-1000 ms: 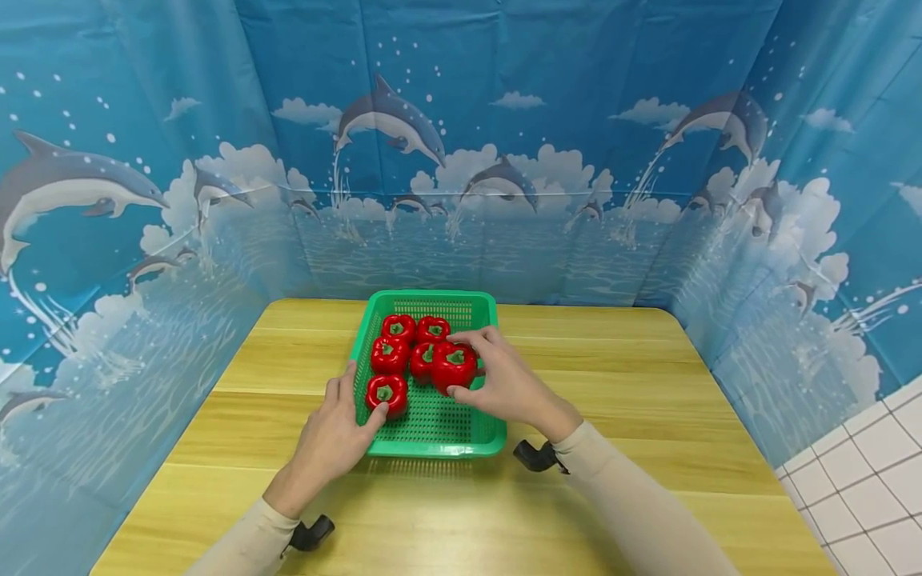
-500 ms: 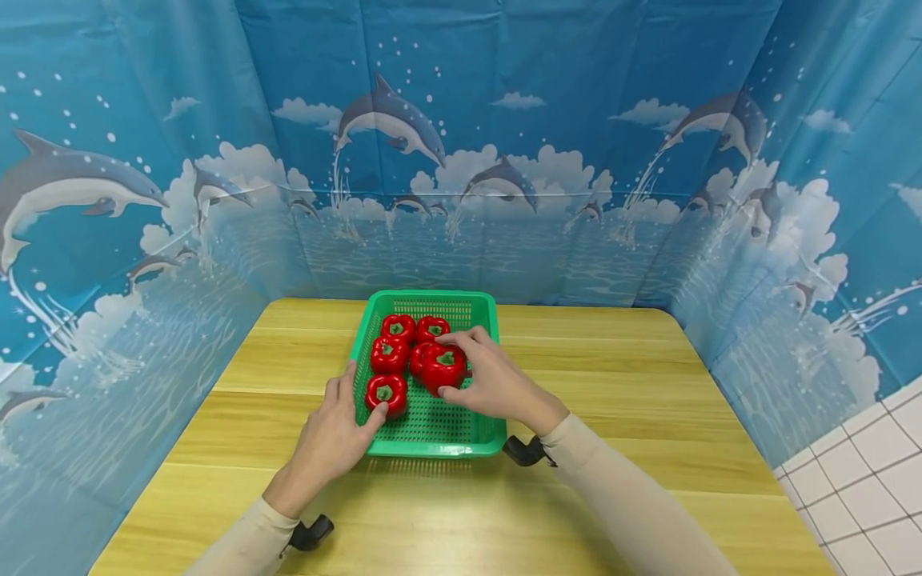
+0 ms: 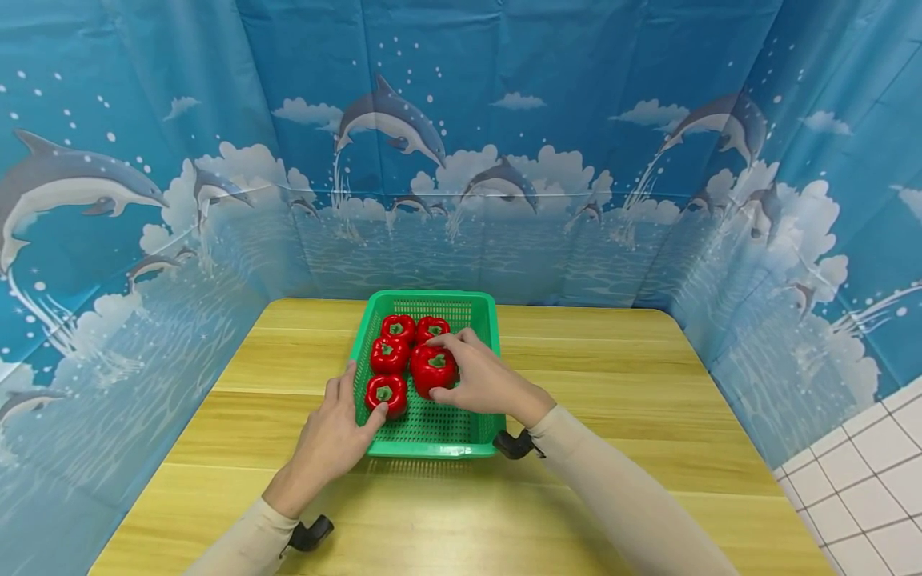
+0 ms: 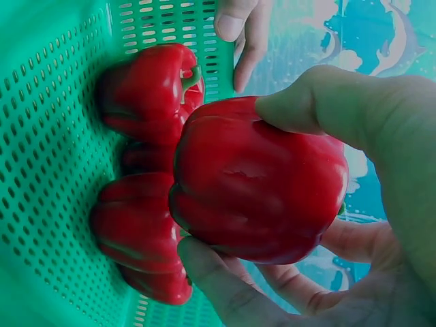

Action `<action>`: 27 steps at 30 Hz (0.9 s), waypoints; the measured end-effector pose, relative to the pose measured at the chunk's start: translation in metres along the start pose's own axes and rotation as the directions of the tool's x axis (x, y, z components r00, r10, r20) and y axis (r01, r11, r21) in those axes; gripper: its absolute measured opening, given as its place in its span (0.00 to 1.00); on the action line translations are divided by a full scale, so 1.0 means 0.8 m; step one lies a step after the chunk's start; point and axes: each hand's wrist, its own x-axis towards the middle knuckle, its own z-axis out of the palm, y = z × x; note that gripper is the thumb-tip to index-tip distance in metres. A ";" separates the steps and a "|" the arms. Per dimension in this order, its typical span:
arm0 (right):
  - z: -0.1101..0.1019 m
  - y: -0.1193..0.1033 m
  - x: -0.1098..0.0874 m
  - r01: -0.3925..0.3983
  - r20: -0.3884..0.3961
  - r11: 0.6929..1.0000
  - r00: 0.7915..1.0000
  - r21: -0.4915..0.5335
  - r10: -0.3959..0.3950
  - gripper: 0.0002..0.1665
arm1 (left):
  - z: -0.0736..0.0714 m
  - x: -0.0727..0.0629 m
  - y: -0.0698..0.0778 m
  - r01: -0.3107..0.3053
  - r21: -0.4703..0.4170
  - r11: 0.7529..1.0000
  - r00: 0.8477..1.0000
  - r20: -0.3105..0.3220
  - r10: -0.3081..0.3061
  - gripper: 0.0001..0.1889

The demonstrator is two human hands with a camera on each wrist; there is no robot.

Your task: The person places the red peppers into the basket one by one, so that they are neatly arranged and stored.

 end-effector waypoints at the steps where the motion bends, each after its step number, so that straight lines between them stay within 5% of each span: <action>1: 0.001 0.000 0.001 -0.003 0.005 1.000 1.000 -0.002 0.003 0.46 | 0.000 0.000 0.000 -0.001 0.000 1.000 1.000 0.000 0.001 0.54; 27: 0.009 0.001 0.026 -0.014 0.182 0.996 0.983 -0.084 0.029 0.42 | 0.000 0.000 -0.001 -0.011 -0.005 1.000 1.000 -0.006 0.011 0.54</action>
